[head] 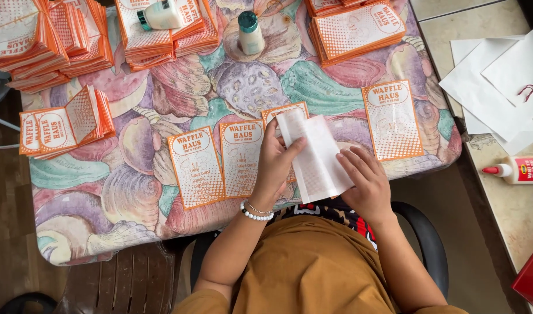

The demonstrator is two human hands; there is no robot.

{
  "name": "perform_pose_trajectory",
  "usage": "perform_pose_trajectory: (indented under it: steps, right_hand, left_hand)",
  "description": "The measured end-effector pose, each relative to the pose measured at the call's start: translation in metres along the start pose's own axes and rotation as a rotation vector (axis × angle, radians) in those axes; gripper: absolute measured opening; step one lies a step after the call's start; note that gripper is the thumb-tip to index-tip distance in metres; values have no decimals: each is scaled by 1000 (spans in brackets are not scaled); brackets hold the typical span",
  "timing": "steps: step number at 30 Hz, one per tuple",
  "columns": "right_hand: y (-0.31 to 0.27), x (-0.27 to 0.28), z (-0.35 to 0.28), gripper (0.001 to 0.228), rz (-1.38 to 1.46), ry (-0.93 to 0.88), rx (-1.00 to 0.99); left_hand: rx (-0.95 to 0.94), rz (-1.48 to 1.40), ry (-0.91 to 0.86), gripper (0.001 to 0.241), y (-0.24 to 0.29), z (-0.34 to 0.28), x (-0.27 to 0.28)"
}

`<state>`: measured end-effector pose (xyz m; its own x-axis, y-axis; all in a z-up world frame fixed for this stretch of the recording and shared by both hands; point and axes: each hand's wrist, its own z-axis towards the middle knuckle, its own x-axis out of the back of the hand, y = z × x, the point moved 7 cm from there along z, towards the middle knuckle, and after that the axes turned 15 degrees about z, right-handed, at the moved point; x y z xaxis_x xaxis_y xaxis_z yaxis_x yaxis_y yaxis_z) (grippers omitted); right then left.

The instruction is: Assembling paper bags by folding pre-printed templates and applying glue to the seams.

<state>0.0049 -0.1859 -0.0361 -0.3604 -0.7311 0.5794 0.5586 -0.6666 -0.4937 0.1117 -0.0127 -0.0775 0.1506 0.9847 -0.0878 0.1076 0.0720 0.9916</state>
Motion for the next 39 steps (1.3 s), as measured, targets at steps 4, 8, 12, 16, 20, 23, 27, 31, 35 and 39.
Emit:
perform_pose_trajectory:
  steps: [4, 8, 12, 16, 20, 23, 27, 31, 35, 39]
  right_hand:
    - [-1, 21, -2, 20, -89, 175, 106]
    - [21, 64, 3, 16, -270, 281, 198]
    - [41, 77, 21, 33, -346, 183, 261]
    - [65, 64, 19, 44, -380, -8, 247]
    - [74, 64, 17, 33, -431, 0, 261]
    - [80, 74, 15, 23, -487, 37, 189]
    - [84, 117, -9, 65, -414, 53, -262]
    - [80, 199, -70, 42, -691, 535, -367]
    - [148, 241, -159, 64, -609, 661, -1054]
    - [174, 250, -172, 83, -390, 755, -1342]
  left_hand:
    - [-12, -120, -58, 77, 7, -1, -5]
    - [-72, 53, 39, 83, 36, -9, 6]
    - [-159, 718, 97, 99, 43, -13, 1]
    - [-814, 1197, 231, 56, 89, -27, -29]
    - [-1015, 1100, -114, 33, 95, -12, -77]
    - [-1034, 1193, -453, 37, 28, 13, -112]
    - [-1130, 1349, -526, 49, -11, 23, -121]
    - [-1070, 1408, -561, 49, -12, 25, -114]
    - [-1068, 1418, -541, 57, -9, 23, -113]
    - [-1069, 1469, -596, 61, -19, 21, -117]
